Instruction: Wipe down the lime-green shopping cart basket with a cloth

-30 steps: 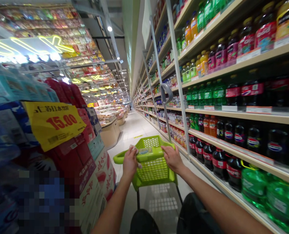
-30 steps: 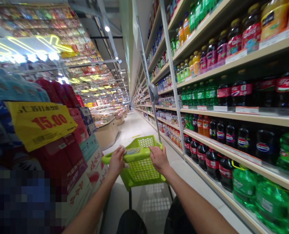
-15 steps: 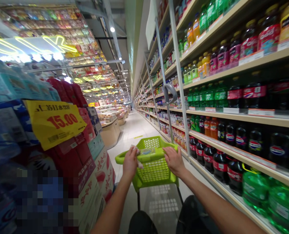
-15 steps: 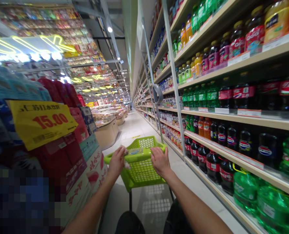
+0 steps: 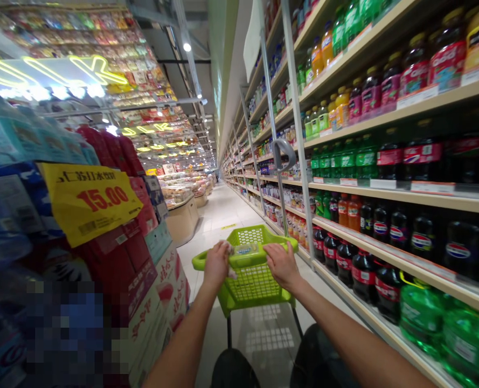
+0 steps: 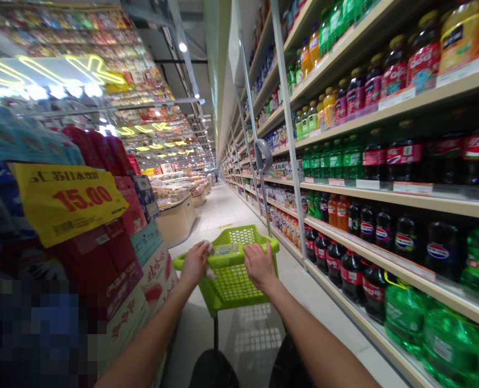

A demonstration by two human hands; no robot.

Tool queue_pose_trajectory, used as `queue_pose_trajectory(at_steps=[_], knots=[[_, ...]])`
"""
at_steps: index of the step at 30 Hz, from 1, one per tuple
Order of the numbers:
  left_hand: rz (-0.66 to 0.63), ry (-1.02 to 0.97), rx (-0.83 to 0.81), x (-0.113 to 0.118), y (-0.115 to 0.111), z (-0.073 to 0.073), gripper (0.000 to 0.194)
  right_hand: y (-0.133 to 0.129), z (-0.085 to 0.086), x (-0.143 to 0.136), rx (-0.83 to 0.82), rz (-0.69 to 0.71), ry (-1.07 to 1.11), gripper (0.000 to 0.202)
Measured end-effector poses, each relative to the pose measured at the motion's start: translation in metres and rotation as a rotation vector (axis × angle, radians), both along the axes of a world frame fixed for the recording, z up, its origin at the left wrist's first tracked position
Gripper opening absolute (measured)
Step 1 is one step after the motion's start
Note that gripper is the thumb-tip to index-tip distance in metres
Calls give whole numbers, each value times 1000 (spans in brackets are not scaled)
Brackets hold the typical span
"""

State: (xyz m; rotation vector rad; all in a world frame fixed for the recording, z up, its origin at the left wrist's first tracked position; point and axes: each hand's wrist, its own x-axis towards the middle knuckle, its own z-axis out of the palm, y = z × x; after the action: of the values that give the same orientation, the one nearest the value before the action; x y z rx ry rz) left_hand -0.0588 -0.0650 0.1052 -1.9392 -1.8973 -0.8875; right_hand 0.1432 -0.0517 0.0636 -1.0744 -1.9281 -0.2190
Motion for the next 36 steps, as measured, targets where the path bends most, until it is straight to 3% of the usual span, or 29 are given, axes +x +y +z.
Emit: queue_pose_trajectory(at_steps=[4,7,12,15,20,25,27,29,31,34,36], knots=[[146,-35,-81,-28,-9,10,34,2,-7,3,33,7,-2,33],[151,-25,-94,-20,-16,9,34,3,-8,9,33,32,-32,34],[71,59,80,2,-32,-7,31,11,-6,31,1,11,-40,33],[70,85,169,-8,-38,-10,27,15,-6,42,-8,-7,-25,32],[217,-131,156,-27,-39,-4,30,12,-5,39,-23,-33,38,32],[-5,39,261,15,-43,-21,25,3,-5,27,-5,-65,86,32],[-47,107,331,22,-44,-28,26,2,-6,28,5,-64,75,33],[-71,155,354,9,-44,-31,25,2,-7,30,16,-55,52,33],[-58,164,342,-19,-43,-30,25,3,-8,32,30,-38,27,33],[130,-6,325,-63,-39,-26,26,3,-9,31,45,-19,12,33],[165,-127,306,-75,-36,-24,29,3,-10,28,52,-25,29,32]])
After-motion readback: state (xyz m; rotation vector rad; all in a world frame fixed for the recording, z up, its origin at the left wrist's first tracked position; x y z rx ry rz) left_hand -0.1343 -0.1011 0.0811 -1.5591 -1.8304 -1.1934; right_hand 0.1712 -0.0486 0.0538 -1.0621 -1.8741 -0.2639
